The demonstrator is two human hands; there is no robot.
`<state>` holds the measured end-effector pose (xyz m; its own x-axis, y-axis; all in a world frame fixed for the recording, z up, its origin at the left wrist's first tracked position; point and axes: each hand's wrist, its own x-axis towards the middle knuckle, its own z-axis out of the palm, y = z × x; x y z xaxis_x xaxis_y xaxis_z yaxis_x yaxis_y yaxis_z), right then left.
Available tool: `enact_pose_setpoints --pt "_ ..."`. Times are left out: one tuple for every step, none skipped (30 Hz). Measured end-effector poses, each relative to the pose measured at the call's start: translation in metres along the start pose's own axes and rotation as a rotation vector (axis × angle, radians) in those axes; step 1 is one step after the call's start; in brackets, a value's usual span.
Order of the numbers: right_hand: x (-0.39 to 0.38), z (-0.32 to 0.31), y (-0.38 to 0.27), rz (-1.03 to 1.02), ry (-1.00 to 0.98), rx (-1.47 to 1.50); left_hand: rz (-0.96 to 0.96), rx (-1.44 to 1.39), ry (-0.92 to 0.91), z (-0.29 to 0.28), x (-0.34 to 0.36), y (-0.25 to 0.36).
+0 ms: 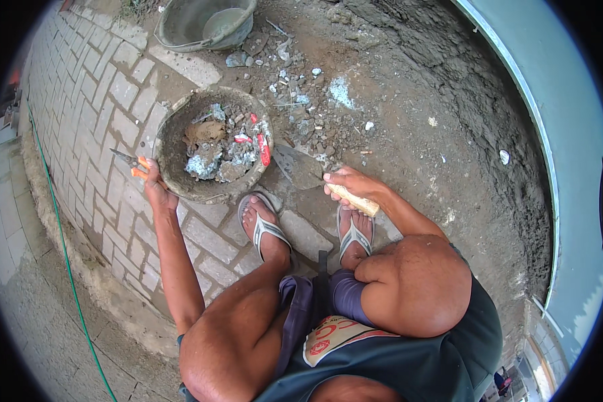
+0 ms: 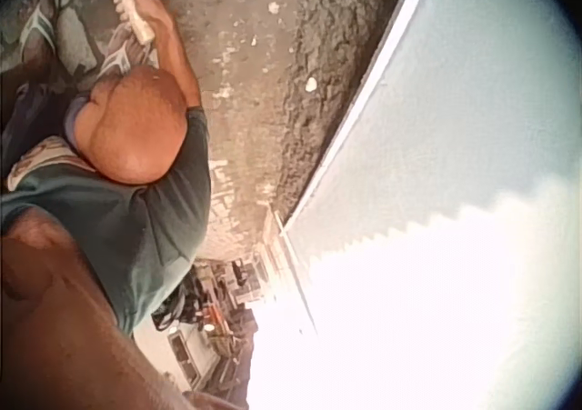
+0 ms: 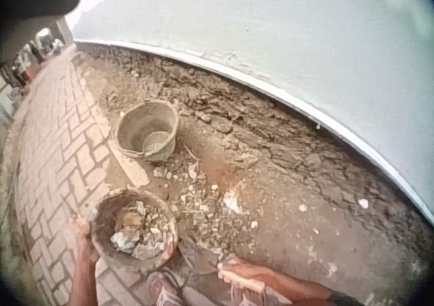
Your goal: Applying mortar to the base of an outdoor wall using a trowel.
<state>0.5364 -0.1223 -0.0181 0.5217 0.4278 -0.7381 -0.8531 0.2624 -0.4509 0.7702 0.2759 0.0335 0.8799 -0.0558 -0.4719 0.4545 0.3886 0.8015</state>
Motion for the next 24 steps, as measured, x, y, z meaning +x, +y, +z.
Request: enact_pose_setpoints --pt "-0.003 0.0 0.001 -0.025 -0.01 -0.027 -0.021 -0.008 -0.005 0.0 0.0 0.0" --pt "-0.006 -0.001 0.003 -0.012 0.02 -0.032 0.001 0.018 -0.052 -0.001 0.0 0.001" --pt "-0.008 -0.004 0.003 -0.002 0.103 0.028 0.049 0.055 -0.013 -0.001 0.0 0.0" --pt "-0.01 -0.007 0.003 0.077 0.228 0.079 0.059 0.051 0.009 -0.002 0.0 0.0" --pt "-0.01 -0.011 0.001 0.049 0.231 -0.002 0.075 0.07 0.043 -0.002 0.001 -0.001" --pt "-0.01 -0.015 0.0 0.001 0.171 0.021 0.107 0.113 0.065 -0.002 0.001 -0.001" --pt "-0.008 -0.019 -0.002 -0.016 0.15 -0.019 0.062 0.077 0.026 -0.002 0.001 -0.001" --pt "-0.006 -0.021 -0.005 -0.012 0.184 -0.084 0.02 0.028 -0.026 -0.002 0.002 -0.001" --pt "-0.003 -0.022 -0.007 -0.012 0.179 -0.105 0.028 0.036 -0.021 -0.001 0.003 0.0" --pt "0.001 -0.021 -0.01 0.004 0.187 -0.102 0.035 0.038 -0.027 -0.001 0.003 0.0" --pt "0.005 -0.018 -0.012 -0.001 0.182 -0.103 0.012 0.023 -0.034 -0.001 0.002 0.0" --pt "0.01 -0.014 -0.015 0.036 0.179 -0.11 0.032 0.044 -0.026 0.0 0.001 0.001" --pt "0.014 -0.009 -0.017 0.023 0.201 -0.122 0.025 0.053 -0.038 0.001 0.001 0.001" --pt "0.017 -0.005 -0.019 -0.018 0.191 -0.112 -0.001 0.037 -0.055 0.001 0.0 0.001" --pt "0.02 0.001 -0.021 -0.03 0.193 -0.125 0.02 0.061 -0.052 0.002 0.0 0.001" --pt "0.021 0.005 -0.023 -0.052 0.227 -0.145 0.027 0.058 -0.051 0.002 -0.001 0.0" --pt "0.021 0.009 -0.024 -0.044 0.244 -0.173 0.018 0.03 -0.065 0.003 -0.001 0.0" --pt "0.018 0.011 -0.026 -0.046 0.215 -0.165 0.036 0.061 -0.052 0.003 -0.001 0.0" --pt "0.013 0.013 -0.028 -0.055 0.22 -0.166 0.069 0.063 -0.016 0.004 -0.001 -0.001" --pt "0.006 0.013 -0.031 -0.038 0.244 -0.178 0.09 0.064 0.02 0.004 -0.001 -0.002" --pt "-0.002 0.012 -0.034 -0.062 0.223 -0.174 0.104 0.059 0.024 0.004 -0.002 -0.002" --pt "-0.012 0.011 -0.039 -0.091 0.172 -0.04 0.102 0.064 0.006 0.004 -0.002 -0.002" --pt "-0.022 0.01 -0.044 -0.067 0.177 0.075 0.076 0.044 -0.001 0.004 -0.002 -0.002" --pt "-0.031 0.01 -0.051 -0.125 0.159 0.118 0.094 0.059 0.003 0.004 -0.003 -0.003"
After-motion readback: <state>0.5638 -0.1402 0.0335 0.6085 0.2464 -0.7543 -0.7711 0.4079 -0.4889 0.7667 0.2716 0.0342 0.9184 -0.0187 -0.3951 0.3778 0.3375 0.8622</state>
